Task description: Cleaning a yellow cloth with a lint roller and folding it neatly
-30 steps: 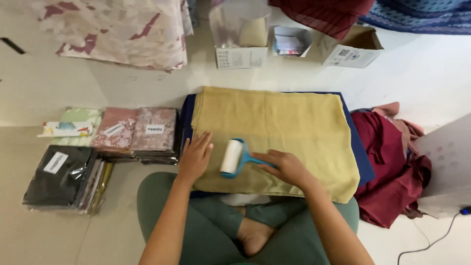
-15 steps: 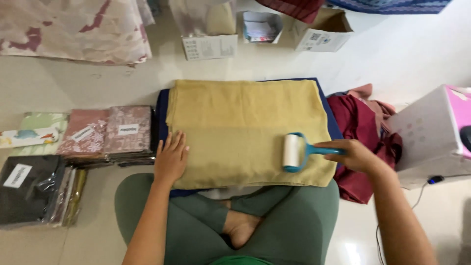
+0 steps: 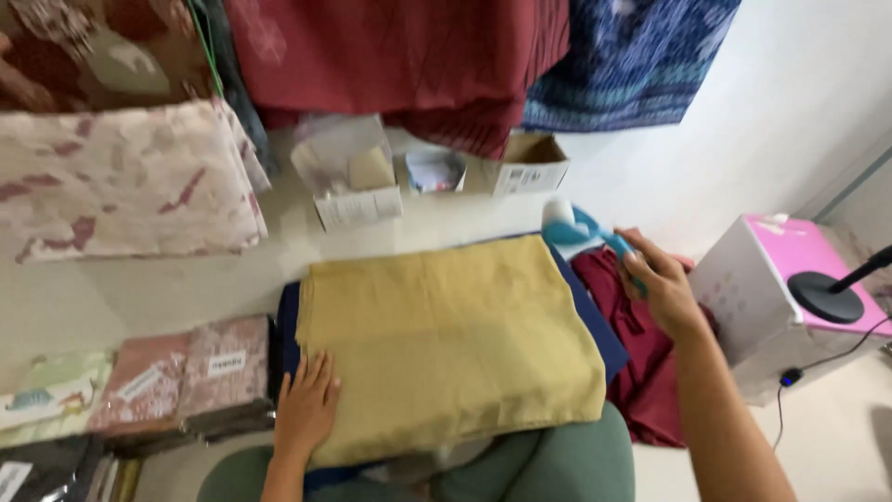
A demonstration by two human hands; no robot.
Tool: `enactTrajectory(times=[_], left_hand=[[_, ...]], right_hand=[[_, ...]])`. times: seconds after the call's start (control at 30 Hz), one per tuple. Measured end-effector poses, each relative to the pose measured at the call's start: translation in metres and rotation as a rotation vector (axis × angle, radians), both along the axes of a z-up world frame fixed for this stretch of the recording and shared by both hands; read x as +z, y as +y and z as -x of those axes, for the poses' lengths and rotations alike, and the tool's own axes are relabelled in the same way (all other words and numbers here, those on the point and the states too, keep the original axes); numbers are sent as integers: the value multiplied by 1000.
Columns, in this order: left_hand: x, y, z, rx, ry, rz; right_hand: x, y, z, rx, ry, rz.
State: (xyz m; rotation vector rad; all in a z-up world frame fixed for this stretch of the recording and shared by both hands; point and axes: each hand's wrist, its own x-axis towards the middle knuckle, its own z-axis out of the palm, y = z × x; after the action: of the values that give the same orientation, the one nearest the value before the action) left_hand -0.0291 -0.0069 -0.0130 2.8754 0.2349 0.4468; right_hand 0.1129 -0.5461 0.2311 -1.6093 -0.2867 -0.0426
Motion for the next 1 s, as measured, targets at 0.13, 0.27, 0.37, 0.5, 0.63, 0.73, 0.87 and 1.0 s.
enactTrajectory(times=[0.13,0.27,0.37,0.5,0.63,0.73,0.87,1.0], left_hand=[[-20,9,-6,18,7,-18],[-51,21,-24,44,16,-47],[-75,33,-40,34,8,-76],[-73,38,-37,4,22,65],[-37,23,-14,-39,-416,263],[13,10,2,144,-396,390],[-6,26,-27,382,-143,221],[-20,34,-62,532,34,35]], right_hand=[[53,71,-35,-187,8,-128],[50,96,-87,-181,-35,-55],[58,108,-89,-207,-10,-24],[33,84,-82,-15,103,-330],[-43,35,-75,-70,129,-401],[-116,17,-62,-271,284,96],[-198,4,-65,-408,149,774],[-256,-12,-111,-472,146,1060]])
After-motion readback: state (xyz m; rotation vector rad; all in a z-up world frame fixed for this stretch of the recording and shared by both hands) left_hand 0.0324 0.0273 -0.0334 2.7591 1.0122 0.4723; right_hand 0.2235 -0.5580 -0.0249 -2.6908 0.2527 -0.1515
